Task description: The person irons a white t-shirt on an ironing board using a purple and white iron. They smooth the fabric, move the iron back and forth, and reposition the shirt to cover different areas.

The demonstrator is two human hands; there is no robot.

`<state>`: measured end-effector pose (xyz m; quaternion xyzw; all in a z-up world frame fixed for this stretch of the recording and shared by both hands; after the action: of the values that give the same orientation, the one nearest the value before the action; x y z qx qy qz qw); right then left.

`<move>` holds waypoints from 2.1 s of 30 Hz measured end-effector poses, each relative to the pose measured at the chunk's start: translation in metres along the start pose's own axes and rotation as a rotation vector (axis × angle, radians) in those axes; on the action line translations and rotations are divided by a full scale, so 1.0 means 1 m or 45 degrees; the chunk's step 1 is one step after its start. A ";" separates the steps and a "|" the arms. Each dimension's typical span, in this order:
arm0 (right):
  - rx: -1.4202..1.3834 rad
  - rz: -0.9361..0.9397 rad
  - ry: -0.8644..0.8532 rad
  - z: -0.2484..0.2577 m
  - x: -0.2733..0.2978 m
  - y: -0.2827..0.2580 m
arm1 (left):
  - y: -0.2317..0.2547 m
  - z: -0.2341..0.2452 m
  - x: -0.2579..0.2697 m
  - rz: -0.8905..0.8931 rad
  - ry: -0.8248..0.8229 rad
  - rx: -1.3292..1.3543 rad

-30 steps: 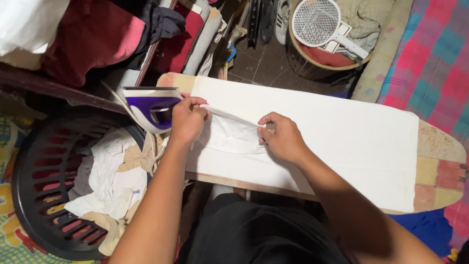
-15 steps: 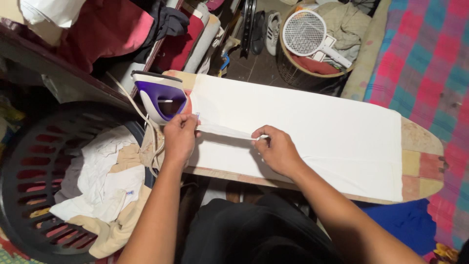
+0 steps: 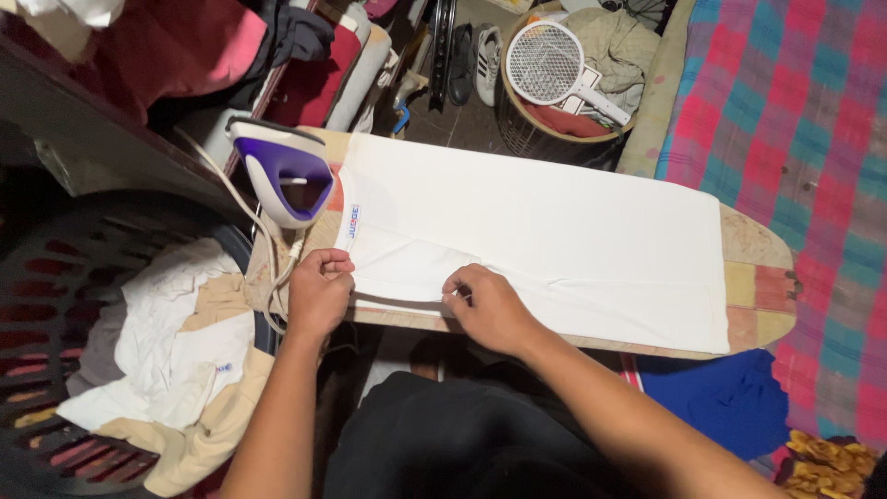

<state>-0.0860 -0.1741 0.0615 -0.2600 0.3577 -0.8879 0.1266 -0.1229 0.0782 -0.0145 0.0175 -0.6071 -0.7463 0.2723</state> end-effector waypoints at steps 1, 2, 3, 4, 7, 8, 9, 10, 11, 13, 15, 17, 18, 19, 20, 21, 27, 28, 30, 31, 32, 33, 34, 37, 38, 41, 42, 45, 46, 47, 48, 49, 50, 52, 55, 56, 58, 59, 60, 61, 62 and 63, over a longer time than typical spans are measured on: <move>0.024 0.026 -0.006 -0.002 0.002 0.001 | -0.005 -0.001 0.002 0.018 -0.001 0.009; 0.047 0.053 -0.012 -0.005 0.003 0.002 | -0.009 -0.002 0.004 0.005 -0.007 -0.040; 0.068 0.082 -0.015 -0.008 0.004 0.002 | -0.011 -0.002 0.004 -0.012 -0.012 -0.093; 0.058 0.090 -0.020 -0.011 0.004 0.004 | -0.013 -0.002 0.004 -0.029 -0.017 -0.146; 0.073 0.088 -0.054 -0.018 0.004 0.013 | -0.016 -0.008 0.002 -0.113 -0.060 -0.187; 0.104 0.068 -0.070 -0.020 0.003 0.016 | -0.018 -0.009 0.003 -0.107 -0.067 -0.234; 0.134 0.051 -0.084 -0.021 0.001 0.018 | -0.018 -0.010 0.004 -0.104 -0.074 -0.284; 0.164 0.043 -0.103 -0.022 0.001 0.020 | -0.017 -0.011 0.005 -0.101 -0.082 -0.333; 0.195 0.035 -0.124 -0.024 0.000 0.022 | -0.014 -0.011 0.006 -0.134 -0.088 -0.364; 0.215 0.036 -0.138 -0.025 0.001 0.024 | -0.009 -0.012 0.009 -0.197 -0.101 -0.428; 0.194 0.052 -0.124 -0.023 0.002 0.025 | -0.006 -0.011 0.011 -0.226 -0.095 -0.457; 0.199 0.048 -0.134 -0.025 0.003 0.027 | -0.003 -0.010 0.013 -0.227 -0.096 -0.489; 0.201 0.047 -0.138 -0.026 0.003 0.028 | -0.003 -0.010 0.014 -0.214 -0.101 -0.508; 0.212 0.054 -0.145 -0.026 0.002 0.028 | -0.002 -0.010 0.015 -0.201 -0.106 -0.526; 0.224 0.060 -0.152 -0.026 0.001 0.030 | -0.001 -0.010 0.015 -0.183 -0.111 -0.539; 0.233 0.065 -0.160 -0.027 0.001 0.031 | 0.000 -0.010 0.017 -0.164 -0.117 -0.554; 0.300 0.177 -0.101 -0.025 0.004 0.026 | 0.011 -0.012 0.022 -0.128 -0.120 -0.704; 0.301 0.165 -0.093 -0.024 0.003 0.024 | 0.011 -0.013 0.023 -0.105 -0.123 -0.734; 0.306 0.140 -0.084 -0.022 0.000 0.019 | 0.020 -0.015 0.024 -0.210 -0.064 -0.772; 0.325 0.237 -0.006 -0.018 -0.001 0.010 | 0.023 -0.017 0.024 -0.266 -0.034 -0.792; 0.344 0.334 0.072 -0.013 -0.002 0.001 | 0.030 -0.022 0.025 -0.379 -0.018 -0.773; 0.360 0.432 0.152 -0.011 -0.002 -0.007 | 0.036 -0.028 0.025 -0.493 -0.002 -0.755; 0.389 0.486 0.189 -0.012 -0.006 -0.012 | 0.042 -0.033 0.025 -0.607 0.015 -0.736; 0.637 0.583 0.195 -0.024 -0.015 -0.011 | 0.041 -0.056 0.023 -0.744 -0.059 -0.813; 0.821 0.569 0.127 -0.032 -0.019 -0.004 | 0.036 -0.061 0.020 -0.722 -0.096 -0.912; 1.101 0.334 -0.094 -0.043 -0.033 0.028 | 0.022 -0.071 0.011 -0.653 -0.197 -1.167; 1.145 0.221 -0.173 -0.043 -0.034 0.040 | 0.017 -0.072 0.010 -0.624 -0.225 -1.225; 1.147 0.140 -0.167 -0.029 -0.016 0.052 | 0.011 -0.070 0.011 -0.593 -0.242 -1.307; 1.131 0.133 -0.178 -0.026 -0.013 0.052 | 0.012 -0.069 0.011 -0.595 -0.235 -1.317; 1.110 0.128 -0.186 -0.024 -0.011 0.050 | 0.013 -0.070 0.010 -0.591 -0.234 -1.322; 1.089 0.122 -0.195 -0.023 -0.010 0.048 | 0.014 -0.072 0.009 -0.587 -0.233 -1.326; 1.068 0.118 -0.188 -0.022 -0.012 0.044 | 0.014 -0.073 0.009 -0.576 -0.230 -1.326; 1.046 0.114 -0.181 -0.022 -0.018 0.040 | 0.014 -0.074 0.009 -0.580 -0.225 -1.313; 0.955 0.167 -0.149 -0.028 -0.028 0.030 | 0.013 -0.077 0.010 -0.581 -0.220 -1.287; 0.814 0.333 -0.115 -0.046 -0.043 0.011 | 0.017 -0.087 0.012 -0.693 -0.233 -1.223; 0.821 0.383 -0.142 -0.055 -0.047 0.007 | 0.015 -0.088 0.011 -0.679 -0.243 -1.231; 0.893 0.436 -0.205 -0.069 -0.051 0.006 | 0.013 -0.090 0.010 -0.647 -0.271 -1.250; 0.961 0.440 -0.237 -0.074 -0.053 0.007 | 0.013 -0.089 0.010 -0.635 -0.277 -1.253; 1.028 0.443 -0.268 -0.079 -0.054 0.008 | 0.014 -0.087 0.011 -0.622 -0.284 -1.256; 0.989 0.426 -0.276 -0.078 -0.053 0.010 | 0.015 -0.086 0.010 -0.614 -0.291 -1.258; 0.950 0.410 -0.284 -0.074 -0.050 0.014 | 0.016 -0.085 0.010 -0.601 -0.305 -1.272; 0.913 0.393 -0.291 -0.070 -0.048 0.017 | 0.018 -0.084 0.010 -0.589 -0.317 -1.283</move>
<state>-0.0837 -0.1265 -0.0111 -0.2395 0.0439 -0.8924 0.3800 -0.0944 -0.0036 -0.0173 -0.0702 -0.1839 -0.9804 0.0027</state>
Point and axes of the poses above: each hand's wrist, its own x-axis away from the middle knuckle, its own z-axis out of the back of the hand, y = z × x, the point moved 8 cm from there along -x, towards the middle knuckle, and after that the axes turned 3 degrees about -z, right-handed, at the moved point
